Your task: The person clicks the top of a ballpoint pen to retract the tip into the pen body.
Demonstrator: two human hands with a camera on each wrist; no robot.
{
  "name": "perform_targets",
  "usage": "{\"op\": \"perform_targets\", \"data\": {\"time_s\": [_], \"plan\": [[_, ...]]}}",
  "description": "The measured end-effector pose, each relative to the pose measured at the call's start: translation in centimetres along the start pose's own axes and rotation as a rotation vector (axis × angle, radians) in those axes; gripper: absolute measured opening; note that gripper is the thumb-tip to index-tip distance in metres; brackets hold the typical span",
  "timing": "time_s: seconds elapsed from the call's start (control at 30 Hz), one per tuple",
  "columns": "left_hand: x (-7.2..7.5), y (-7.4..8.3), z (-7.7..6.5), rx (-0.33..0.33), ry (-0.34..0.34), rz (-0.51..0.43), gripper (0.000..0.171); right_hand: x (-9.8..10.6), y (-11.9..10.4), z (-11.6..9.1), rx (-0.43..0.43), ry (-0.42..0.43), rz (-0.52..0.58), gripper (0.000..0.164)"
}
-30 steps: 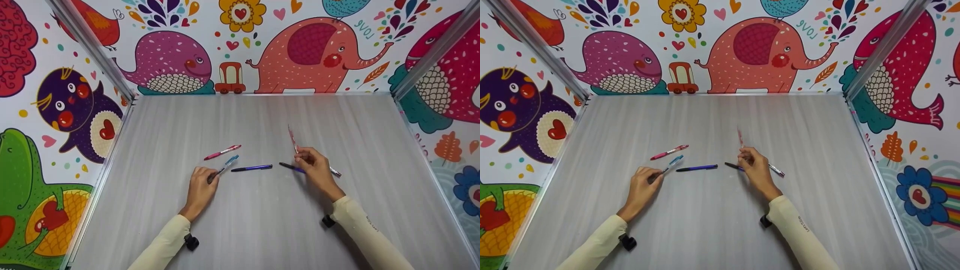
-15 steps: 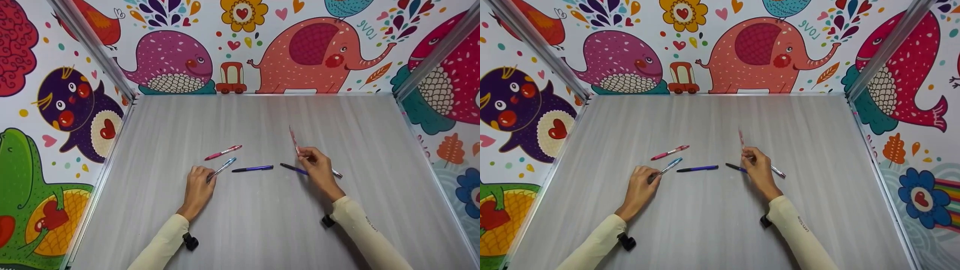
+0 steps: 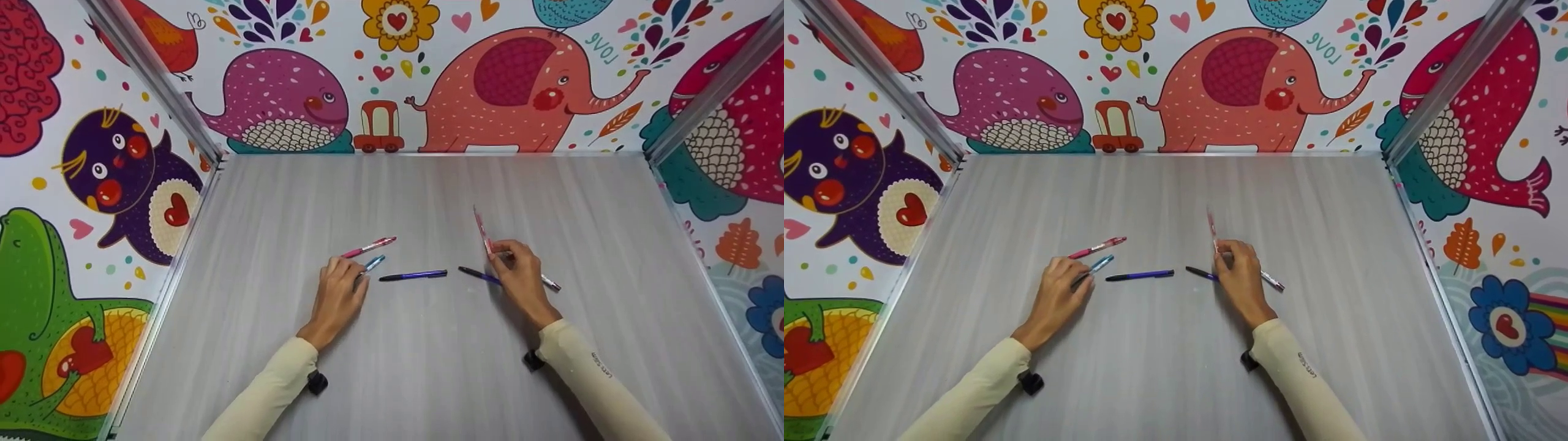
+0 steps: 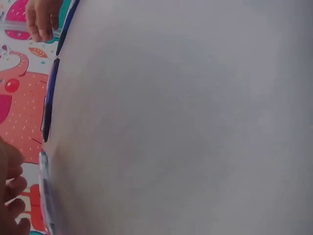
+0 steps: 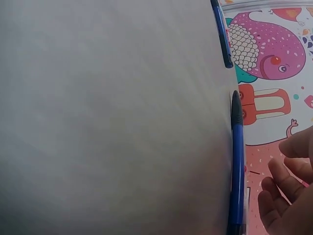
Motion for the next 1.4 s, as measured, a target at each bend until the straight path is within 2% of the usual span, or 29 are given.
{"op": "perform_targets", "data": {"time_s": [0.23, 0.47, 0.63, 0.97, 1.2, 1.4], "plan": [[-0.9, 1.8, 2.5, -0.177, -0.048, -0.029, 0.016, 0.3, 0.0, -0.2, -0.040, -0.013, -0.016, 0.016], [-2.1, 3.7, 4.7, -0.271, -0.160, -0.088, 0.018, 0.5, 0.1, -0.6, -0.059, -0.030, -0.029, 0.016], [-3.2, 4.8, 6.0, -0.353, -0.173, -0.047, 0.020, 0.4, 0.1, -0.7, -0.026, -0.026, -0.046, 0.016], [-4.8, 5.7, 7.6, -0.398, -0.210, -0.059, 0.022, 0.1, -0.5, -1.0, -0.007, -0.064, -0.083, 0.019], [-6.0, 6.1, 8.6, -0.420, -0.223, -0.033, 0.021, -0.4, -1.3, -0.9, -0.031, -0.124, -0.174, 0.021], [-7.3, 7.0, 9.4, -0.453, -0.280, 0.002, 0.021, -0.7, -1.6, -1.1, -0.019, -0.119, -0.236, 0.025]]}}
Point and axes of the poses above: each hand's wrist, its own z-axis towards the middle knuckle, its own x-axis out of the back of the hand, y = z × x, the point moved 3 cm from there along z, towards the middle knuckle, and after that the axes turned 13 degrees about z, right-handed, at the moved point
